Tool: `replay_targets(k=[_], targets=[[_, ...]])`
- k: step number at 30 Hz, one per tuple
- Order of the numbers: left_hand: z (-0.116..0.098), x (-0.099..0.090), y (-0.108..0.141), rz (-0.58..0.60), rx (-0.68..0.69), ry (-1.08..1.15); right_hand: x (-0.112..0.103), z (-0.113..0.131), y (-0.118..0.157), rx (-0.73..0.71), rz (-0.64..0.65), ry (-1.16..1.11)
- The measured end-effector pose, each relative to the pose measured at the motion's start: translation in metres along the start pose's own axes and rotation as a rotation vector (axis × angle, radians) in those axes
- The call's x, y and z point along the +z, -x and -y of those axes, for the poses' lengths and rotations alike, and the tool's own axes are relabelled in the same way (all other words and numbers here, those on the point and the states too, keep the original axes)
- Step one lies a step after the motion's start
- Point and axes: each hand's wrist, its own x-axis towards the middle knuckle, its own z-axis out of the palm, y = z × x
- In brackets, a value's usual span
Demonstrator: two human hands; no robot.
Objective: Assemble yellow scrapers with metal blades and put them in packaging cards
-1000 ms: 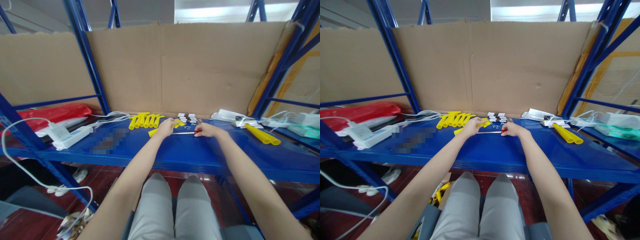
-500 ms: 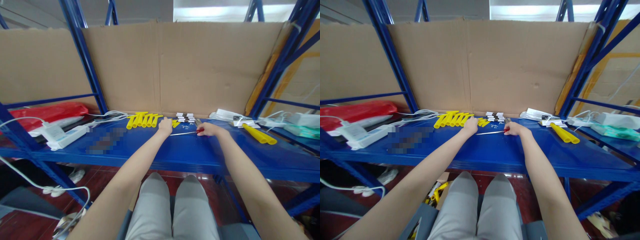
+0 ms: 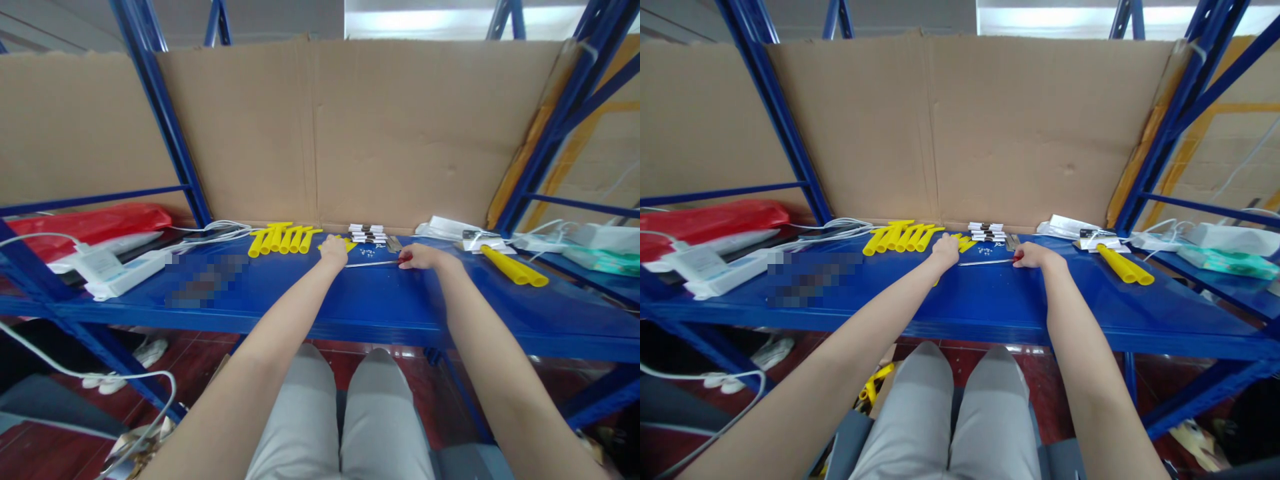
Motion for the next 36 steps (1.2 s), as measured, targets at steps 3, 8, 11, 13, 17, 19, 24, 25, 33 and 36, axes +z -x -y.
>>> replay_targets(k=[3,8,11,13,17,19,24,25,33,36], targets=[[-0.002,-0.001,0.003,-0.005,-0.038,-0.058,0.001,0.0,-0.001,-0.017,-0.007,-0.024],[0.001,-0.011,0.008,0.036,-0.053,-0.093,-0.001,0.009,0.001,-0.018,-0.047,0.002],[0.014,-0.021,0.008,-0.036,-0.014,-0.077,-0.002,0.016,0.003,-0.028,-0.093,0.052],[0.028,-0.025,0.007,-0.094,0.021,-0.025,-0.003,0.019,0.003,-0.027,-0.119,0.076],[0.059,-0.021,0.007,-0.297,0.065,0.139,-0.001,0.024,0.001,-0.026,-0.172,0.08],[0.07,-0.015,0.008,-0.345,0.092,0.196,0.0,0.026,-0.001,-0.022,-0.223,0.076],[0.074,-0.006,0.012,-0.368,0.118,0.254,-0.002,0.034,-0.007,0.045,-0.326,0.109],[0.072,-0.006,0.013,-0.361,0.126,0.255,-0.004,0.036,-0.008,0.061,-0.34,0.13],[0.068,-0.011,0.021,-0.314,0.151,0.231,-0.016,0.039,-0.035,0.242,-0.403,0.167],[0.068,-0.012,0.022,-0.305,0.148,0.221,-0.015,0.036,-0.055,0.313,-0.395,0.102]])
